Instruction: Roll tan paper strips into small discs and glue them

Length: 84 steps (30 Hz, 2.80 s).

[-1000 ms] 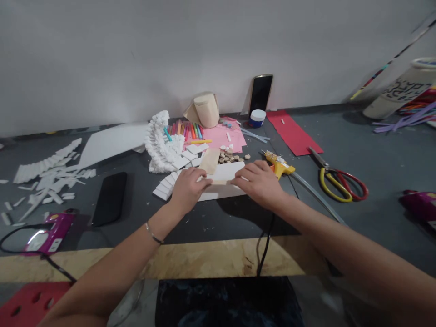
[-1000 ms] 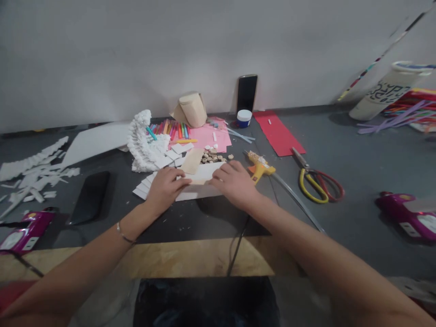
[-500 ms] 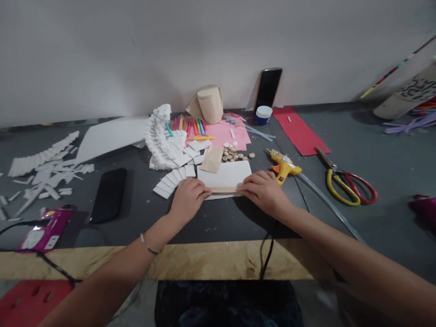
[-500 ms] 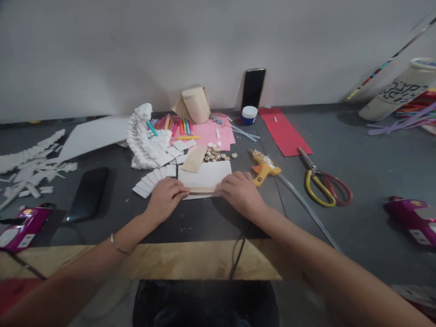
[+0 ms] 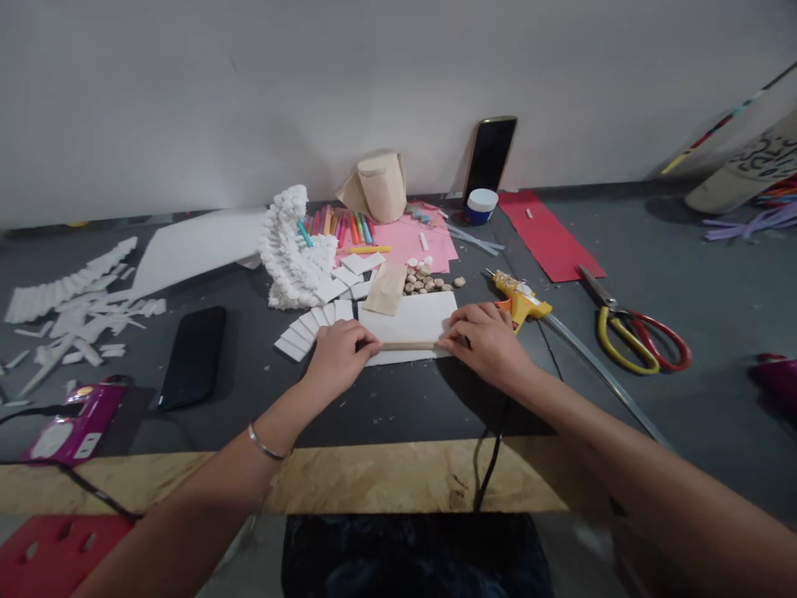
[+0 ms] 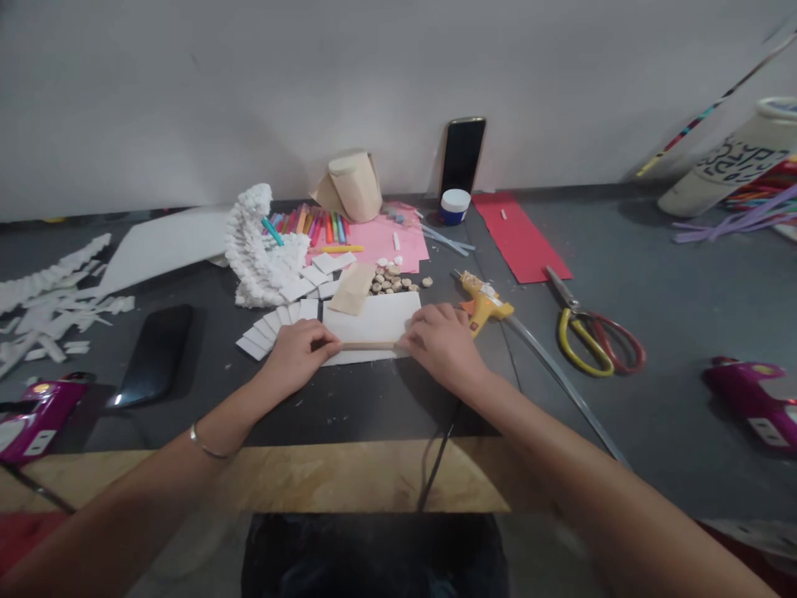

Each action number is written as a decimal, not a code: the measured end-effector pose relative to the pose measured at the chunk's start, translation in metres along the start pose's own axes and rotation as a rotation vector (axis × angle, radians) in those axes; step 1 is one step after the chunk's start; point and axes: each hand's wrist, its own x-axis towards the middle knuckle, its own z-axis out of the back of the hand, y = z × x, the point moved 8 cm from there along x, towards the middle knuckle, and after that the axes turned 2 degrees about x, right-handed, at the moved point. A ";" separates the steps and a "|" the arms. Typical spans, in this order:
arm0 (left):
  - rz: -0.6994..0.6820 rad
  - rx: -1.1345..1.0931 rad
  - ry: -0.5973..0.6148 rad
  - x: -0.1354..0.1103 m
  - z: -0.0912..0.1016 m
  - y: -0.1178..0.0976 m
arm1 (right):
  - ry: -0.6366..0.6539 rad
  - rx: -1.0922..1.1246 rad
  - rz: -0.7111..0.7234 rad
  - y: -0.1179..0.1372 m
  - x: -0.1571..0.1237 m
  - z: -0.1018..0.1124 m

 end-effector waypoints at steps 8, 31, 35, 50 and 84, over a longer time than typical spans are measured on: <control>0.027 0.046 0.036 0.004 -0.001 0.001 | 0.087 -0.070 -0.010 0.003 0.008 0.001; -0.464 0.681 0.016 -0.033 -0.044 -0.075 | 0.100 -0.237 0.189 0.089 -0.027 -0.016; -0.450 0.648 -0.001 -0.040 -0.036 -0.062 | 0.161 -0.248 0.128 0.071 -0.039 -0.023; -0.492 0.579 0.070 -0.022 -0.006 -0.043 | 0.164 -0.326 0.356 0.046 -0.010 0.010; -0.034 -0.084 0.314 0.008 -0.001 -0.020 | 0.560 0.378 -0.192 0.015 0.024 -0.011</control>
